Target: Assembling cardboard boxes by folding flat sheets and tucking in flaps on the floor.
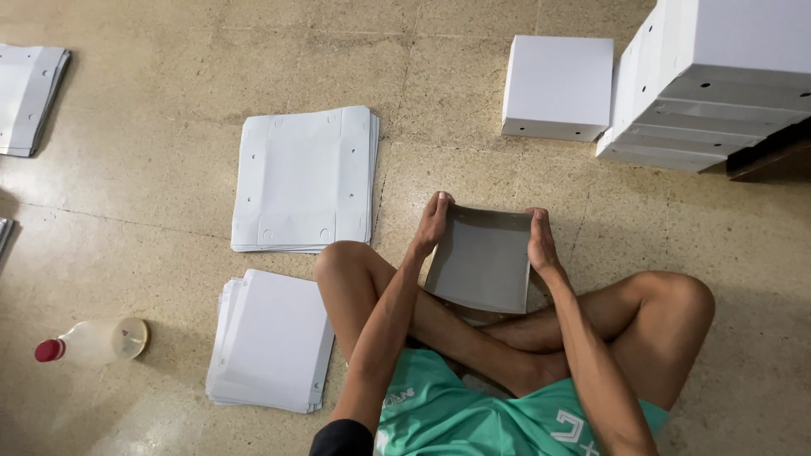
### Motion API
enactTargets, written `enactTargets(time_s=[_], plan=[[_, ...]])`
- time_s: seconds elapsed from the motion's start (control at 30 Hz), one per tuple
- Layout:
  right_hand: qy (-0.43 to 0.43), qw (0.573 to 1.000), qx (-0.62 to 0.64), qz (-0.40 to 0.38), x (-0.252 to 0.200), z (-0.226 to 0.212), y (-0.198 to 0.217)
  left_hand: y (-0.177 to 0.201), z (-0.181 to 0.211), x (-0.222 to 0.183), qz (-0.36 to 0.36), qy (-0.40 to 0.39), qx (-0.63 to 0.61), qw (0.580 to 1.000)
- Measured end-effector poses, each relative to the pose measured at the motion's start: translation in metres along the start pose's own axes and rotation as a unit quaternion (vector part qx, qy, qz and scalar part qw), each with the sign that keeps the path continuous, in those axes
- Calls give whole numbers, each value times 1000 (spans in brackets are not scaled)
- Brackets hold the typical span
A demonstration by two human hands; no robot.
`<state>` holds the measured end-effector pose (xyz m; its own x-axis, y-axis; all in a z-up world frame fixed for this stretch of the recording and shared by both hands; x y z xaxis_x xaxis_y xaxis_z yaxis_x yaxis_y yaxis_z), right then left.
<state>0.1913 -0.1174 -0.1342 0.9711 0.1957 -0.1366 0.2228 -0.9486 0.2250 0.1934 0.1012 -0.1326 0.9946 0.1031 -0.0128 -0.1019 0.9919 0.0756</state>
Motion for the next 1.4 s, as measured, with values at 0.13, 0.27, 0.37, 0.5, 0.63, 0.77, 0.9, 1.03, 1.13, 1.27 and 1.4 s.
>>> enactTargets(time_s=[0.13, 0.27, 0.37, 0.5, 0.63, 0.77, 0.9, 1.03, 1.13, 1.27, 1.4], plan=[[-4, 1000, 10, -1, 4, 15, 3, -5, -4, 0, -5, -10, 13, 1000], [-13, 1000, 14, -1, 0, 11, 4, -5, -4, 0, -8, 0, -6, 1000], [-17, 1000, -8, 0, 2, 16, 2, -5, -12, 4, -13, -6, 16, 1000], [-27, 999, -9, 16, 2, 23, 2, -6, -11, 3, -9, 12, 16, 1000], [-45, 998, -21, 42, -6, 3, 4, 2, 38, -11, 20, 69, -15, 997], [-79, 994, -49, 65, -7, 12, 9, 30, 31, -6, 134, 53, 80, 986], [-83, 988, -18, 128, -8, 10, 20, 46, 50, -31, 258, 57, 151, 953], [-108, 966, 26, 233, -13, 21, 27, 33, 35, -54, 192, 112, 142, 965], [-132, 954, 29, 267, -16, 39, 28, 8, 49, -72, -17, 234, 72, 969], [-140, 950, 10, 277, -39, 21, 33, -12, 76, -82, -131, 204, 6, 970], [-167, 979, -57, 99, -65, -27, 29, -15, 70, -84, -212, 153, 138, 955]])
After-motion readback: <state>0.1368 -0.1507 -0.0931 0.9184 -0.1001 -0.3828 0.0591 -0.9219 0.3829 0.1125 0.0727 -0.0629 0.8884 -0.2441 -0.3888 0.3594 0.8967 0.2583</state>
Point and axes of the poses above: each hand's wrist, its own x-axis towards the middle knuckle, its own y-axis out of the back of the hand, z = x × y, the point moved 5 cm from there along x, towards the middle knuckle, and after that the axes turned 2 degrees about -z, right-handed, at the moved point
